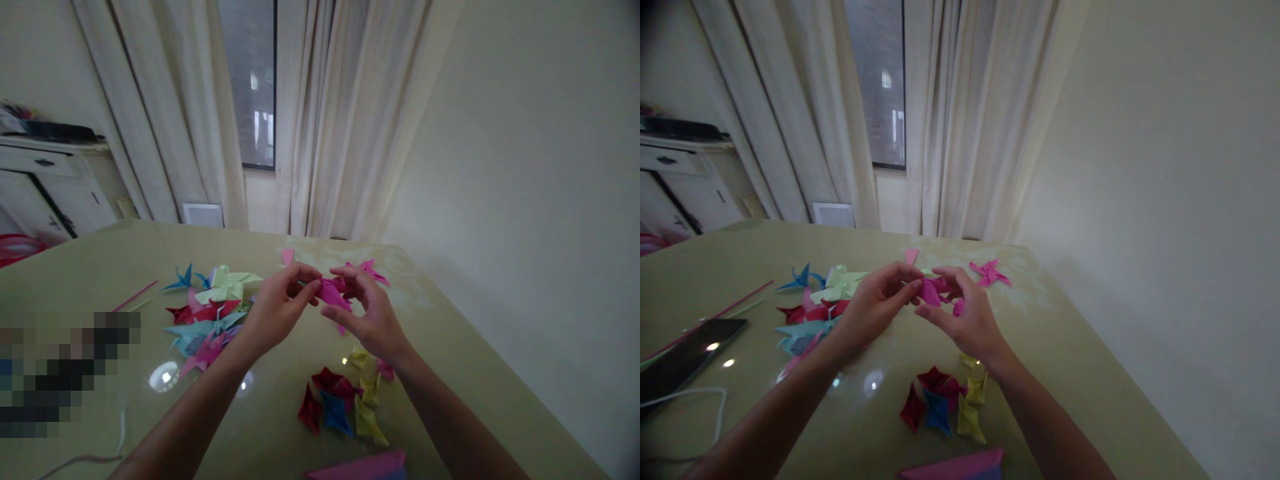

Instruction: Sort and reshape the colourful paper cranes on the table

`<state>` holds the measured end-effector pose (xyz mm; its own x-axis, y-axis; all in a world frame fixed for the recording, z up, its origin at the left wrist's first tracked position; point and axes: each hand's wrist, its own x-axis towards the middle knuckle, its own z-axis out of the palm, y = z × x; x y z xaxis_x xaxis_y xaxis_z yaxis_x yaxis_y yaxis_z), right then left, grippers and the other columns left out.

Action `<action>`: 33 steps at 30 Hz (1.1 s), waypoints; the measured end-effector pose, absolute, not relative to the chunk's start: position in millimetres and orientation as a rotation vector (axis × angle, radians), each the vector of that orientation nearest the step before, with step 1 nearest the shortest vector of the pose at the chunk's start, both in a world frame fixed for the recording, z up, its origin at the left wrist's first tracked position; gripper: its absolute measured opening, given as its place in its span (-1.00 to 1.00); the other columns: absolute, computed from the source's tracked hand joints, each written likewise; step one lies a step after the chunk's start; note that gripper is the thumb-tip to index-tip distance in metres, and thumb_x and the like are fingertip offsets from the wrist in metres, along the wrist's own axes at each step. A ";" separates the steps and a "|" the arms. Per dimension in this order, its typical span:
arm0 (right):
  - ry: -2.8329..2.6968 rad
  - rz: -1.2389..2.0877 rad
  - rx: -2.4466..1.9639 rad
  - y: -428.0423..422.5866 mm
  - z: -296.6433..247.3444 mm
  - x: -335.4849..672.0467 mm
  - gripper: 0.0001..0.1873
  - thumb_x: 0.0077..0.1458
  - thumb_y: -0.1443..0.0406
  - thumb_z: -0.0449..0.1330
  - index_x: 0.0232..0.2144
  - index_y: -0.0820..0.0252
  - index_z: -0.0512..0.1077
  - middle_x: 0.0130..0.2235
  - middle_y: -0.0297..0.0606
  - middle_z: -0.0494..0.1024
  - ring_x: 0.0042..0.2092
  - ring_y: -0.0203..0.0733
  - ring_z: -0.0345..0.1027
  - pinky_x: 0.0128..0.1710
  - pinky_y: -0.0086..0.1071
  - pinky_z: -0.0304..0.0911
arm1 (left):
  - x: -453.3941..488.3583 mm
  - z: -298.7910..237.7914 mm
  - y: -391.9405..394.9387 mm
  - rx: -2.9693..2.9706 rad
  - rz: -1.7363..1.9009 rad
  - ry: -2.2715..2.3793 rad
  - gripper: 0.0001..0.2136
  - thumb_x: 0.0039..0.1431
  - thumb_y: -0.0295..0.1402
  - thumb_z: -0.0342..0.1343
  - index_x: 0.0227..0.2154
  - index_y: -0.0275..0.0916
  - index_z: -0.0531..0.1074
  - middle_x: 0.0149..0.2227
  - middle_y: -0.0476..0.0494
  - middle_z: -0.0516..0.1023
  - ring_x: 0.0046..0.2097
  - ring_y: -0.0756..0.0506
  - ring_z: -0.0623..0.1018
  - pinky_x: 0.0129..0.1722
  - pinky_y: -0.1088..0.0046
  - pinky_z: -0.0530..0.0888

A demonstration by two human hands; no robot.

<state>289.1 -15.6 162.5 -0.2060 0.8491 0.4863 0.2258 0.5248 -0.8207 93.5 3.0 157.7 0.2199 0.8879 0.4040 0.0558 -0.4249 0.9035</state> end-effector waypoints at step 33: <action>-2.549 0.118 -2.002 43.1 122.7 365.0 -0.56 0.11 0.40 0.34 0.07 0.18 0.51 0.01 -0.04 0.64 0.02 0.04 0.53 -0.15 -0.32 0.29 | 25.4 94.9 50.0 2.325 0.129 1.750 -0.84 0.08 -0.52 0.16 -0.41 -0.19 0.63 -0.27 -0.28 0.63 -0.17 -0.30 0.65 -0.15 0.23 0.50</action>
<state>365.0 43.1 122.7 -0.2347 0.9640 -0.1246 0.9714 0.2373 0.0057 25.4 50.0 94.9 0.2837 0.9566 -0.0668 0.9365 -0.2614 0.2338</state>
